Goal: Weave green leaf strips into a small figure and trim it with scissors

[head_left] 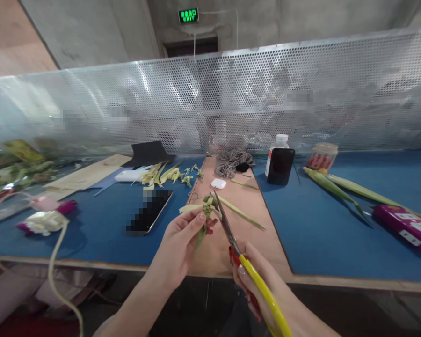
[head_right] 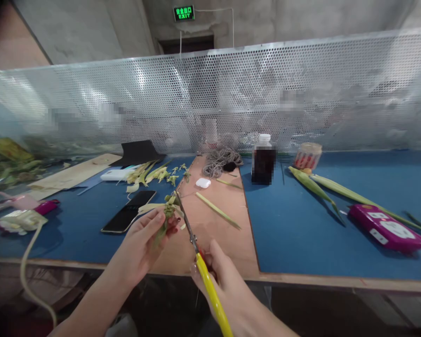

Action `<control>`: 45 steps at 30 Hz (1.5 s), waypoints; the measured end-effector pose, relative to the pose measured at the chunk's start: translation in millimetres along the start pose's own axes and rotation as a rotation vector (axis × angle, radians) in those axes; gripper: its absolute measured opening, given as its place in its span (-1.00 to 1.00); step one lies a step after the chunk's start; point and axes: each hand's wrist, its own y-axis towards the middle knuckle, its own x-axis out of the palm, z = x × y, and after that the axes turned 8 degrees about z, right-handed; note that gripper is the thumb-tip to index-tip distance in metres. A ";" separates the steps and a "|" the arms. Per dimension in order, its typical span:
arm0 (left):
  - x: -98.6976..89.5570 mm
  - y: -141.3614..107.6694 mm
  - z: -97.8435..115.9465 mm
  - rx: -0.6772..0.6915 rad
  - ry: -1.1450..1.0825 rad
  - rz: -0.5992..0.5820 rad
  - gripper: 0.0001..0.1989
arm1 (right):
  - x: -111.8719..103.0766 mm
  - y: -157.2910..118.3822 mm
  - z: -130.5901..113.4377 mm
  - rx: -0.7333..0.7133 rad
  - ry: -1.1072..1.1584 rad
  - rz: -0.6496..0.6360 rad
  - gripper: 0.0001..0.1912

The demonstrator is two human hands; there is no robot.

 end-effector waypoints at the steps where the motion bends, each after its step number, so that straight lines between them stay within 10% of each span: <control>1: -0.4 -0.3 -0.3 0.008 0.001 0.004 -0.92 | 0.4 0.0 0.9 0.000 0.003 0.014 -0.61; 45: 8.3 -15.7 -2.4 0.186 0.147 0.108 -0.87 | 4.1 -2.6 0.8 -0.138 -0.069 0.075 -0.60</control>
